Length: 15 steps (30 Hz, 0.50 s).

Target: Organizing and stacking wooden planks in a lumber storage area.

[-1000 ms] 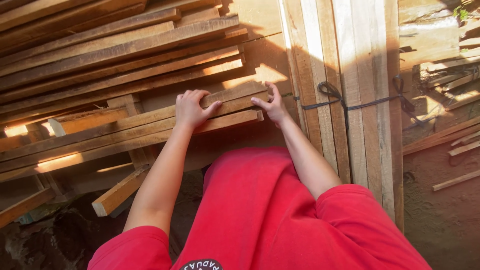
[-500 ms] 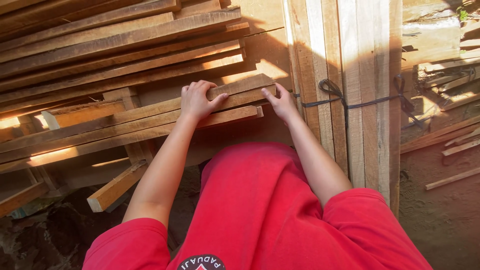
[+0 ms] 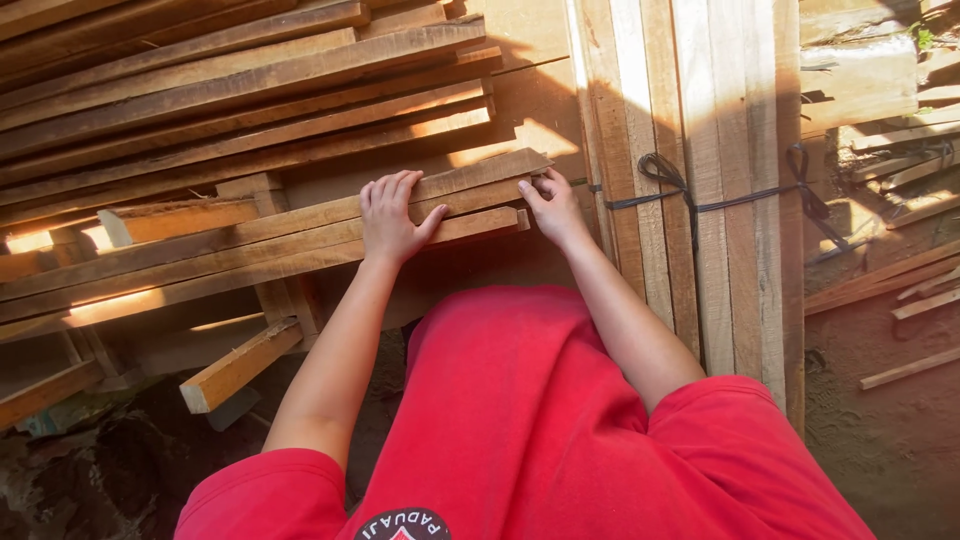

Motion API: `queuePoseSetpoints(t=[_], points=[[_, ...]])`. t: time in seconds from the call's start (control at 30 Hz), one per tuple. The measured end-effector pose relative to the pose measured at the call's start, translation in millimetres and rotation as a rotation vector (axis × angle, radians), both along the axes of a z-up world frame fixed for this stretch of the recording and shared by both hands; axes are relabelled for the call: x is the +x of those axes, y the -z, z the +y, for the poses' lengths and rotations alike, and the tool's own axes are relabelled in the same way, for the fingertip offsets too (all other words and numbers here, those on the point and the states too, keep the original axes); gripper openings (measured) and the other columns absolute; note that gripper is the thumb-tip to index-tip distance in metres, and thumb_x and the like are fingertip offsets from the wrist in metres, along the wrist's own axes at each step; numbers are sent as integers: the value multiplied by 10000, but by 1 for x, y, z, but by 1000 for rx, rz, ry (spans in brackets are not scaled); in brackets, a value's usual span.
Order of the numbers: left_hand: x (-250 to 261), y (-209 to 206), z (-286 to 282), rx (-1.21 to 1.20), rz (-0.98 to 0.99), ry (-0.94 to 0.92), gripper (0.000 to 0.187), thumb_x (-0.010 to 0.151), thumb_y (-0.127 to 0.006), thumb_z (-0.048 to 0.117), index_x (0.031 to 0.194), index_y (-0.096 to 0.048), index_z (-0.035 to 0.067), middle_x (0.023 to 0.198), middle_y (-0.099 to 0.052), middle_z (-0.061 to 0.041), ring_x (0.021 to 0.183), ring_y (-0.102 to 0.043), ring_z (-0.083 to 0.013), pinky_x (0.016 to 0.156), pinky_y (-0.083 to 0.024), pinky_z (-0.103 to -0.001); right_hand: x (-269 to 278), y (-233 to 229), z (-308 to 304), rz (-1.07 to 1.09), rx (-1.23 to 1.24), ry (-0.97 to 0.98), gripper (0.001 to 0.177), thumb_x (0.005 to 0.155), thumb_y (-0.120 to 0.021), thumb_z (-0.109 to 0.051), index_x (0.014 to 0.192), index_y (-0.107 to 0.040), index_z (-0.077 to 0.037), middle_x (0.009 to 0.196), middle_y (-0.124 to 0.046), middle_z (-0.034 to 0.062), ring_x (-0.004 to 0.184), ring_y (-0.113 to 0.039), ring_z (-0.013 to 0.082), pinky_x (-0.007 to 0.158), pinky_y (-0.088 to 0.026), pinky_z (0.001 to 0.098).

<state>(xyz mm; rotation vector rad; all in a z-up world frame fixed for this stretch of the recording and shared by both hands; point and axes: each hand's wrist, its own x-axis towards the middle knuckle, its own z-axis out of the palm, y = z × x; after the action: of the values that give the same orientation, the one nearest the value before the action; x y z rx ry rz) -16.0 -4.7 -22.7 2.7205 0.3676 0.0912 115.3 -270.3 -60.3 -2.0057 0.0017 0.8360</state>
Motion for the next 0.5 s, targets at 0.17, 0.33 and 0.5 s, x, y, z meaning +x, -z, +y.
queuePoseSetpoints(t=[0.17,0.33,0.5], points=[[1,-4,1,4,-22,-19,653,825,-789,599,1342,-634,231,1285,-639,31,1242,-545,-177,1116,-292,-427,0,-4,3,59,31,-82,684,896,-748,-597,1293,-690,-44,1600,-375,236,1442,-400,450,1217,-336,540],[1,-9,-3,15,-14,-10,641,839,-780,599,1338,-633,225,1273,-642,24,1230,-550,-178,1100,-298,-413,-5,15,0,132,115,-9,537,885,-791,-553,1265,-734,-177,1606,-366,204,1442,-395,427,1221,-336,508],[2,-17,1,-47,-1,5,696,789,-817,580,1346,-639,203,1284,-661,-16,1230,-577,-213,1085,-326,-423,11,-15,-19,56,180,189,343,986,-674,-363,1152,-763,-76,1163,-746,123,1154,-672,224,1029,-490,393]])
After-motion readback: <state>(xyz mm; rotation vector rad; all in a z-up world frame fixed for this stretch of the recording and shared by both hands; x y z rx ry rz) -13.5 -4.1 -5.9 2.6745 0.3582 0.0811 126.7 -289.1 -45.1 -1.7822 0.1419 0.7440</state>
